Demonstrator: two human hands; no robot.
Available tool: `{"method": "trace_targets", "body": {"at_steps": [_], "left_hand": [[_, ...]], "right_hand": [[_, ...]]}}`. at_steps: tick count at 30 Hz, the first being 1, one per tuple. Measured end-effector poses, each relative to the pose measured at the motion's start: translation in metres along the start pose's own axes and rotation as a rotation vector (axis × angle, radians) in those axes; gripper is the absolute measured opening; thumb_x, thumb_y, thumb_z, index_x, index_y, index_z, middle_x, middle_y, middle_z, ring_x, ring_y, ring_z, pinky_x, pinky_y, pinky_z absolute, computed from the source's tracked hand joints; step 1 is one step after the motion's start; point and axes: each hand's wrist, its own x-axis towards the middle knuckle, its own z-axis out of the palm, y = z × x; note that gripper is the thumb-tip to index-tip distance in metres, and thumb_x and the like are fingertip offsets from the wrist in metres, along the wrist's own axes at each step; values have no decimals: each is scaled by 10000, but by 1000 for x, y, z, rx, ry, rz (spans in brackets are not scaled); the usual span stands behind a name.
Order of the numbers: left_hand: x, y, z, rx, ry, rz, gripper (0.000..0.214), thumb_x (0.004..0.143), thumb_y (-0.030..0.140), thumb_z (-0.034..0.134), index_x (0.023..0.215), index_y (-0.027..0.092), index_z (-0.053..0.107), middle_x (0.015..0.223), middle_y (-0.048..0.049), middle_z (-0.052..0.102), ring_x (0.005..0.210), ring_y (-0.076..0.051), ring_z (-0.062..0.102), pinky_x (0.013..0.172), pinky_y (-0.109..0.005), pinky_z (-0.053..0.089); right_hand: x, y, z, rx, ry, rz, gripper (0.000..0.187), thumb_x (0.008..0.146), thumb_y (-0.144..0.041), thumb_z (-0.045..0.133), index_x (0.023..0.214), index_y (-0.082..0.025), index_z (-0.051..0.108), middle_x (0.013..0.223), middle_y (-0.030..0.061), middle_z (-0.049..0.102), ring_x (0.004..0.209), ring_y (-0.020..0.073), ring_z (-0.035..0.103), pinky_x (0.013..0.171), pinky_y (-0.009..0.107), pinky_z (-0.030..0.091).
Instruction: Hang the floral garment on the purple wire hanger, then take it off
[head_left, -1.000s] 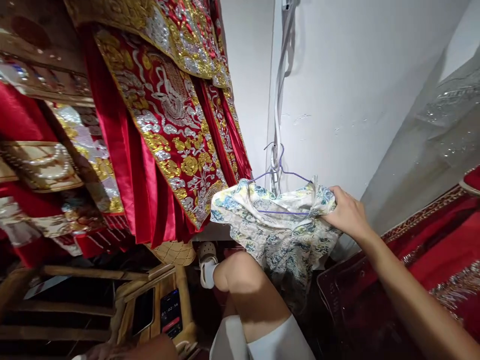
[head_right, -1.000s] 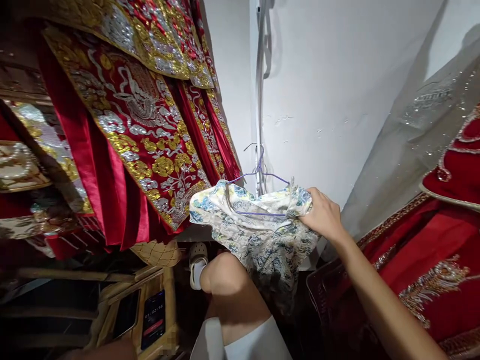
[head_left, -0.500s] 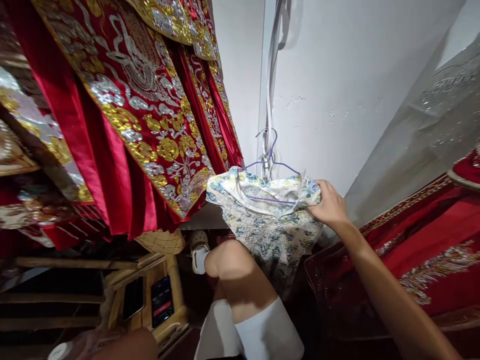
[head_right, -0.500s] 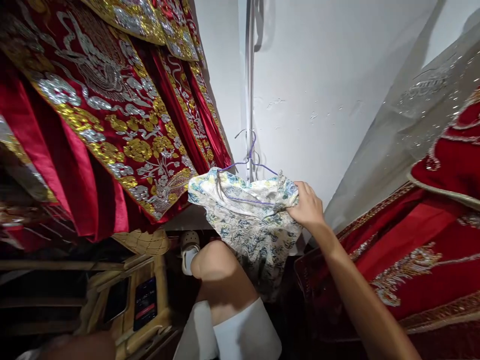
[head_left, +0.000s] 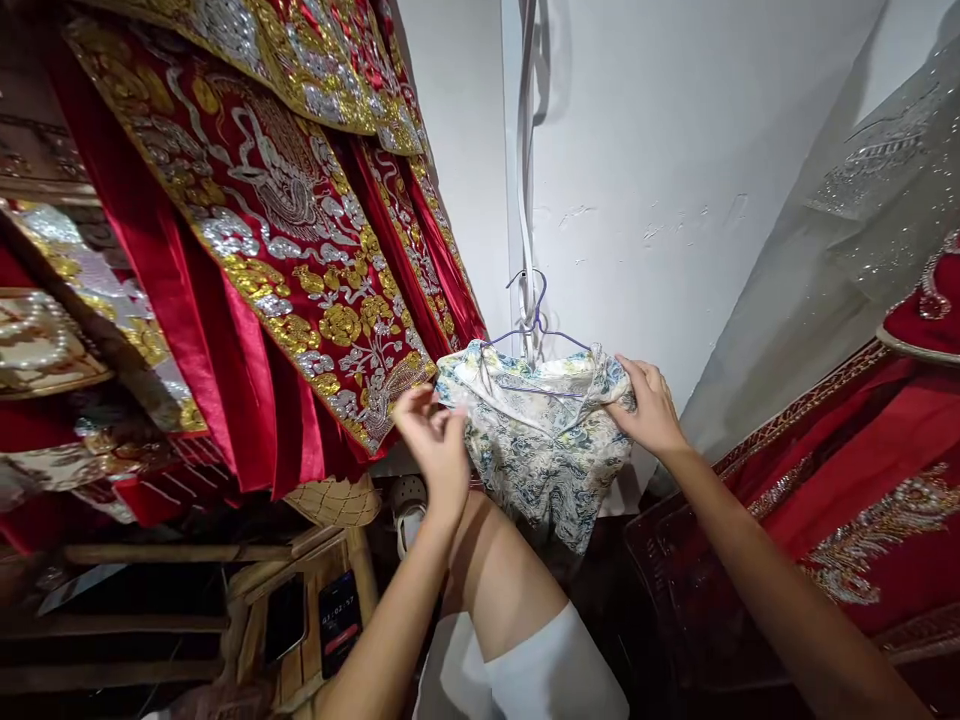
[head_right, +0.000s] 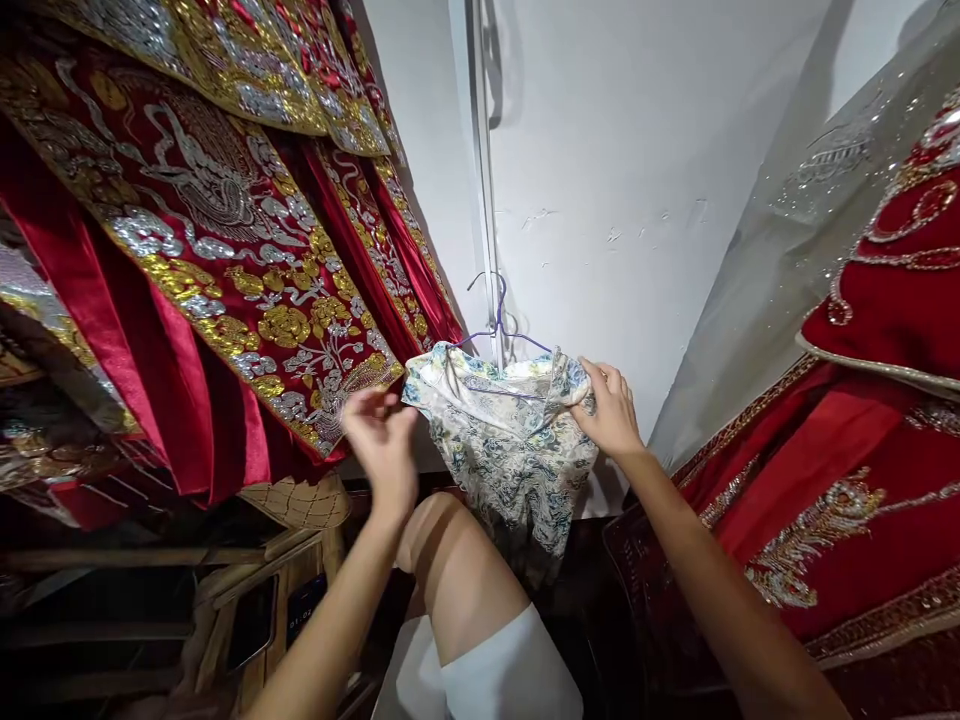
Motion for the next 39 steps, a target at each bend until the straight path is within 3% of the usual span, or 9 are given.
{"method": "trace_targets", "body": {"at_steps": [4, 9, 11, 14, 17, 23, 27, 31, 39], "left_hand": [[-23, -49, 42, -92, -181, -433, 526, 749, 417, 824, 1119, 219, 505, 1034, -57, 587, 937, -175, 613, 870, -323, 502], [-48, -76, 83, -168, -231, -455, 484, 809, 584, 717, 715, 228, 402, 648, 65, 368, 616, -116, 418, 630, -246, 382], [-56, -75, 84, -174, -220, -444, 496, 839, 591, 682, 685, 230, 378, 625, 69, 336, 594, -113, 361, 594, -242, 340], [-70, -67, 76, -181, -228, -425, 462, 869, 577, 652, 707, 226, 399, 632, 63, 362, 599, -115, 357, 590, -236, 333], [-87, -55, 61, -186, -275, -403, 455, 880, 572, 647, 717, 224, 402, 629, 64, 359, 585, -111, 353, 577, -228, 336], [-122, -26, 36, -232, -353, -427, 401, 930, 561, 615, 786, 217, 466, 653, 43, 447, 581, -120, 437, 572, -233, 397], [-146, -19, 28, -176, -304, -378, 315, 972, 503, 571, 975, 192, 620, 889, -63, 659, 866, -207, 639, 807, -313, 519], [-176, -27, 29, -78, -413, -316, 253, 971, 315, 528, 1143, 198, 671, 1224, -126, 673, 1194, -271, 615, 1050, -419, 465], [-181, -40, 22, 56, -570, -269, 116, 799, 146, 530, 872, 201, 602, 823, -26, 662, 795, -195, 614, 763, -298, 478]], "right_hand": [[-10, -21, 24, 5, 70, 106, 889, 876, -439, 618, 1645, -262, 208, 1640, 185, 301, 1515, 440, 300, 1176, 652, 312], [-59, -65, 70, 136, 182, 269, 882, 933, -459, 542, 1658, -182, 124, 1741, 188, 15, 1597, 434, 14, 1226, 676, 181], [-93, -78, 93, 294, 120, 350, 812, 930, -450, 525, 1627, -161, 224, 1723, 204, 155, 1597, 396, 106, 1237, 618, 231], [-137, -89, 124, 595, -16, 555, 640, 903, -499, 528, 1462, -194, 458, 1541, 205, 498, 1438, 353, 461, 1153, 534, 399], [-149, -91, 139, 791, -55, 711, 478, 858, -540, 551, 1196, -203, 586, 1287, 178, 653, 1161, 310, 633, 988, 460, 503], [-109, -86, 118, 949, -202, 640, 307, 806, -489, 614, 654, -243, 511, 662, 0, 557, 657, 198, 562, 661, 323, 464], [-125, -93, 93, 989, -232, 677, 348, 819, -532, 572, 641, -238, 523, 581, -14, 500, 542, 170, 482, 537, 304, 382], [-150, -100, 74, 1029, -235, 862, 357, 741, -566, 613, 643, -224, 589, 532, -23, 448, 468, 138, 370, 468, 286, 263], [-143, -110, 66, 1087, -338, 830, 327, 694, -503, 651, 522, -237, 574, 431, -59, 292, 432, 116, 232, 464, 292, 195]]}}
